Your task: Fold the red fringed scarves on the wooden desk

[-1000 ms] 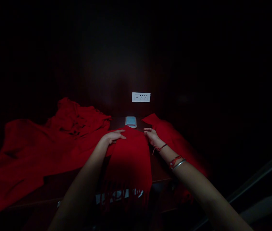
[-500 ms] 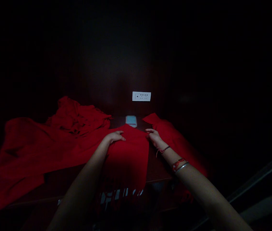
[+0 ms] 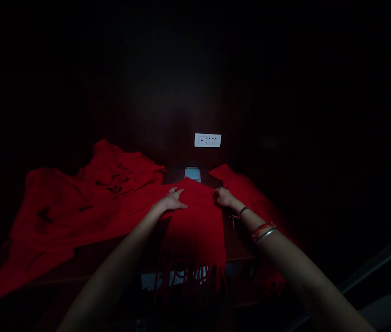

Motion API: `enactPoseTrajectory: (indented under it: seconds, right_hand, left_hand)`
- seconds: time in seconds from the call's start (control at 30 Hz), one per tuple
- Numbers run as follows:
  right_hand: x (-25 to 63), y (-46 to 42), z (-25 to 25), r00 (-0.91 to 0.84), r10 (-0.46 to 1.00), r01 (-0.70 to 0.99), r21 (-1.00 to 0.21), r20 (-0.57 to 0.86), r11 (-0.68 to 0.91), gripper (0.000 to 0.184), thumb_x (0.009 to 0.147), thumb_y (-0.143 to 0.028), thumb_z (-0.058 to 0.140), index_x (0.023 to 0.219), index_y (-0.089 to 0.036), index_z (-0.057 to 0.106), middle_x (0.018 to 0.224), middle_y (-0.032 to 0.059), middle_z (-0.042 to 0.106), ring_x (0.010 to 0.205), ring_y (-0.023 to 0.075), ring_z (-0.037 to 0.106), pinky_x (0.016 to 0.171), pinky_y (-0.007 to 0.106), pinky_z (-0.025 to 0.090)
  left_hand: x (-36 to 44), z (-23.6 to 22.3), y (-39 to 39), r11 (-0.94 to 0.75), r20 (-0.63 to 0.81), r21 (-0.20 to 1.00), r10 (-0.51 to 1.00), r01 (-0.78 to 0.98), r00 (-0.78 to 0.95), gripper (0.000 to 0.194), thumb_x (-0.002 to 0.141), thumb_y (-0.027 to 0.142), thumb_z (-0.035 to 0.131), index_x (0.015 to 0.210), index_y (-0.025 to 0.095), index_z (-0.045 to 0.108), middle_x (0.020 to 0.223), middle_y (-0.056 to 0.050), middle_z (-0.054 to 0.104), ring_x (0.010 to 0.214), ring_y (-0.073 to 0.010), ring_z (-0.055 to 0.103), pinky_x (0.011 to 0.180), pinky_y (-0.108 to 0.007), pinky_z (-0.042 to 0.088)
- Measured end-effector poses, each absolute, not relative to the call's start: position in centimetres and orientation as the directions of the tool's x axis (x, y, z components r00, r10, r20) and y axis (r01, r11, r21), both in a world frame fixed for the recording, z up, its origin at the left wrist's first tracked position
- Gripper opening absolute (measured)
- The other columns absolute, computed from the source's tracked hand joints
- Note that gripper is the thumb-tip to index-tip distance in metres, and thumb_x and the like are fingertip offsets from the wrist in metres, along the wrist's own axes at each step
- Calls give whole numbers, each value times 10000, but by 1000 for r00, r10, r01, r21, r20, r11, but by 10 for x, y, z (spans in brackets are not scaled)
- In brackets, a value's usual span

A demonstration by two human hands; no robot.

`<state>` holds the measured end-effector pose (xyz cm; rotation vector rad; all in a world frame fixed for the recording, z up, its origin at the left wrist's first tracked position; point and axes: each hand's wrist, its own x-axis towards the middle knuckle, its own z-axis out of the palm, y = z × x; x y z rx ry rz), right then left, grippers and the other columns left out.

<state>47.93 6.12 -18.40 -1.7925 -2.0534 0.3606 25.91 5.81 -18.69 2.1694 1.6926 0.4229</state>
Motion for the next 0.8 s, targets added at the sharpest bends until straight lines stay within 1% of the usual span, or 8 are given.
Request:
enactPoseTrajectory:
  seconds: [0.07, 0.13, 0.17, 0.23, 0.33, 0.43, 0.57, 0.8]
  right_hand:
    - [472, 55, -177, -67, 987, 919, -376, 145, 118, 275, 591, -17, 508, 821, -115, 625, 1014, 165, 523, 983, 287, 436, 805, 380, 344]
    - [460, 45, -174, -71, 974, 948, -289, 213, 132, 293, 681, -163, 513, 963, -133, 587, 1151, 182, 426, 1069, 330, 342, 826, 456, 297]
    - [453, 40, -175, -114, 964, 952, -250, 239, 174, 354, 719, -261, 493, 1055, -161, 538, 1214, 169, 368, 1103, 333, 298, 840, 480, 272]
    - [439, 31, -182, -248, 950, 936, -207, 192, 286, 515, 748, -449, 420, 1208, -222, 388, 1299, 127, 271, 1163, 320, 216, 877, 505, 214]
    - [429, 22, -200, -367, 930, 908, -225, -20, 354, 654, 744, -596, 270, 1298, -257, 191, 1361, 85, 144, 1222, 297, 76, 927, 517, 89]
    - [431, 19, -209, -400, 908, 905, -209, -124, 371, 671, 738, -636, 159, 1306, -281, 117, 1379, 54, 56, 1232, 286, -3, 945, 501, 12]
    - [436, 14, -202, -410, 896, 907, -176, -170, 382, 704, 715, -666, 131, 1308, -288, 84, 1380, 41, -4, 1226, 301, -44, 944, 513, 0]
    - [452, -25, -190, -562, 779, 827, -221, -277, 517, 651, 746, -626, 178, 1303, -298, 95, 1378, 19, 6, 1230, 274, -50, 945, 532, 8]
  left_hand:
    - [256, -187, 56, -218, 130, 374, 975, 902, 182, 839, 599, 397, 617, 1288, 133, 217, 1348, -159, 141, 1204, -306, 176, 936, -368, 227]
    - [254, -190, 56, -205, 243, 320, 962, 925, 129, 756, 690, 464, 499, 1304, 171, 169, 1363, -129, 100, 1208, -316, 148, 930, -437, 199]
    - [253, -194, 58, -203, 229, 305, 964, 931, 135, 686, 732, 486, 420, 1304, 201, 170, 1370, -102, 88, 1213, -314, 134, 928, -467, 178]
    - [252, -201, 62, -203, 67, 287, 979, 936, 192, 605, 765, 526, 302, 1296, 259, 186, 1375, -46, 76, 1225, -304, 93, 932, -504, 121]
    - [249, -210, 68, -192, -154, 254, 959, 948, 236, 655, 726, 614, 252, 1293, 300, 155, 1373, -2, 58, 1232, -293, 13, 942, -514, 37]
    - [247, -211, 69, -199, -186, 221, 953, 955, 241, 735, 675, 684, 220, 1296, 306, 111, 1371, 9, 14, 1230, -290, -26, 947, -509, 16]
    - [247, -209, 67, -205, -184, 157, 955, 966, 232, 665, 712, 652, 111, 1293, 331, 80, 1366, 35, -8, 1234, -269, -10, 953, -502, 45]
    - [247, -207, 67, -214, -208, 124, 949, 969, 237, 640, 728, 628, 97, 1295, 333, 66, 1367, 39, -14, 1236, -253, -15, 960, -487, 52]
